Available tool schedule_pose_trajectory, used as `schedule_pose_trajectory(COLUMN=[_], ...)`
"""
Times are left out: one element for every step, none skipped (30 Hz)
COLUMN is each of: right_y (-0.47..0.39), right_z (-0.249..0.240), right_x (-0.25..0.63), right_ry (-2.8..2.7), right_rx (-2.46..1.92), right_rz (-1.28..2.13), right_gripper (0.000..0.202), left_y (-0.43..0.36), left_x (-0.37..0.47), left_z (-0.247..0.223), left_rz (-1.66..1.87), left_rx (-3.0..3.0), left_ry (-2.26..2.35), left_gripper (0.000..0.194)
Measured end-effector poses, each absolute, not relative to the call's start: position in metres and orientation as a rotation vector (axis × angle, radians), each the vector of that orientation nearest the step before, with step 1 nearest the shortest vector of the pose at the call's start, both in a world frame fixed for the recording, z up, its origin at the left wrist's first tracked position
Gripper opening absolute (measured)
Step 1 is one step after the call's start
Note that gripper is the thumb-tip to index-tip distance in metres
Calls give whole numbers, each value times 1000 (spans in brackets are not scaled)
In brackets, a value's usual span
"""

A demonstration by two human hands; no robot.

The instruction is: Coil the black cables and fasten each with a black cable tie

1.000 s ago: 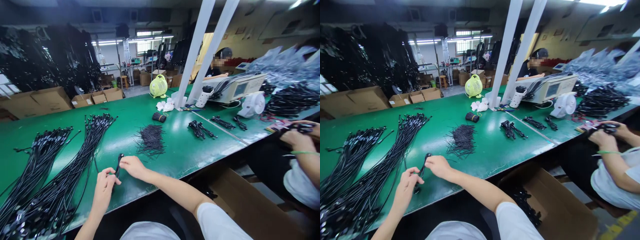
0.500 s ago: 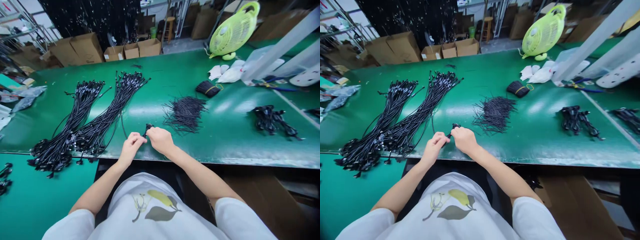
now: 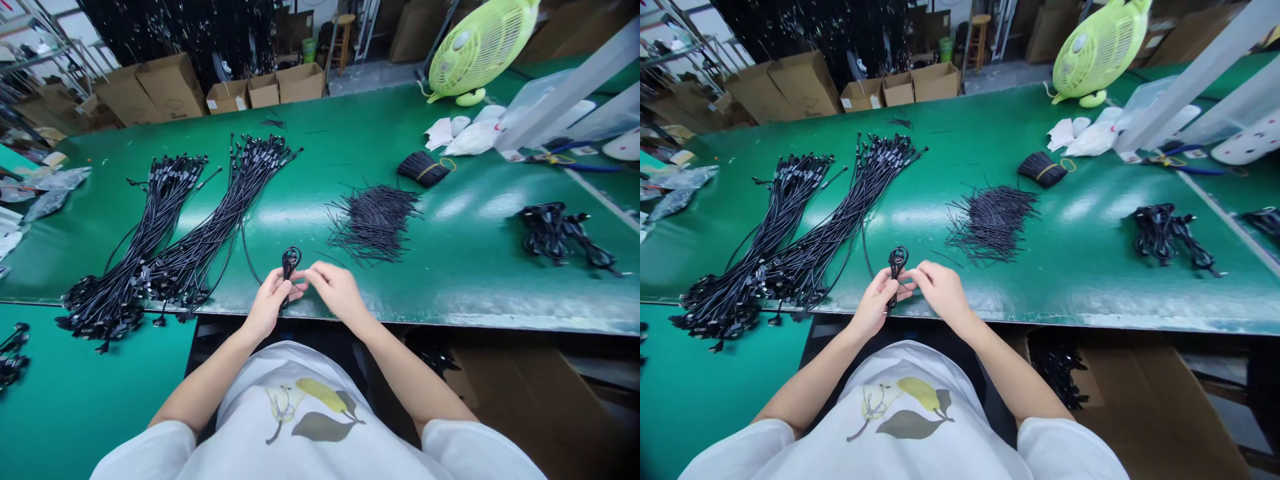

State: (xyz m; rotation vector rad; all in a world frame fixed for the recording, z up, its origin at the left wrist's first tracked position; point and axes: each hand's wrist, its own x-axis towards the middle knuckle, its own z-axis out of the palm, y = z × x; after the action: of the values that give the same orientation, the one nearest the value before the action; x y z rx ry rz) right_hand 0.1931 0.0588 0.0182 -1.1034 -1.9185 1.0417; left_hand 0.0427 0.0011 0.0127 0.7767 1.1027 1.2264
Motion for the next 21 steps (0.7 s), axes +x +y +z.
schedule_pose_trajectory(right_y=[60,61,63,65,68,69,71,72,72,72,73,73,74,75,77,78,80,82,83,84,84], right_z=[21,23,25,25,25,23,22,20,19,17,16,15,14,12,10,8,6,3,1,-1,-2], right_x=[197,199,199,199,197,195,192,190,189,188,188,188,188,188,188,187,187,186,186,185,185], right_ry=[-1913,-1926,-1963,-2018,-2067,-2094,-2103,-2104,-2104,-2105,-2101,-2093,-2079,-2055,-2019,-1977,-1937,-1895,-1858,-1827,-1801], right_rx=[-1123,-1105,-1054,-984,-919,-879,-856,-843,-825,-802,-786,-778,-784,-802,-828,-860,-890,-918,-946,-970,-986], right_rz=[825,652,530,454,403,364,337,327,335,354,375,391,394,386,368,352,348,356,377,410,449], right_gripper=[26,23,23,25,24,22,19,18,18,17,16,14,12,10,9,8,8,7,7,7,8], left_y=[1,1,1,1,1,1,2,2,2,3,3,4,5,5,6,6,6,6,6,6,6], left_x=[43,45,46,48,50,53,54,56,57,58,60,61,62,64,66,68,69,71,72,73,74], left_z=[13,13,14,14,14,15,15,15,14,14,13,13,14,15,17,19,22,25,27,29,29], left_rz=[1211,1199,1187,1178,1165,1144,1119,1092,1067,1051,1049,1055,1064,1073,1078,1078,1068,1054,1039,1022,1005], left_rx=[757,755,765,780,793,803,812,819,830,843,856,864,871,869,847,804,747,684,623,570,532], left_ry=[1104,1107,1108,1108,1108,1108,1111,1115,1121,1126,1132,1135,1133,1125,1108,1088,1060,1027,991,954,918], left_gripper=[42,43,45,46,47,48,48,47,46,45,45,46,45,42,40,38,37,37,37,37,36])
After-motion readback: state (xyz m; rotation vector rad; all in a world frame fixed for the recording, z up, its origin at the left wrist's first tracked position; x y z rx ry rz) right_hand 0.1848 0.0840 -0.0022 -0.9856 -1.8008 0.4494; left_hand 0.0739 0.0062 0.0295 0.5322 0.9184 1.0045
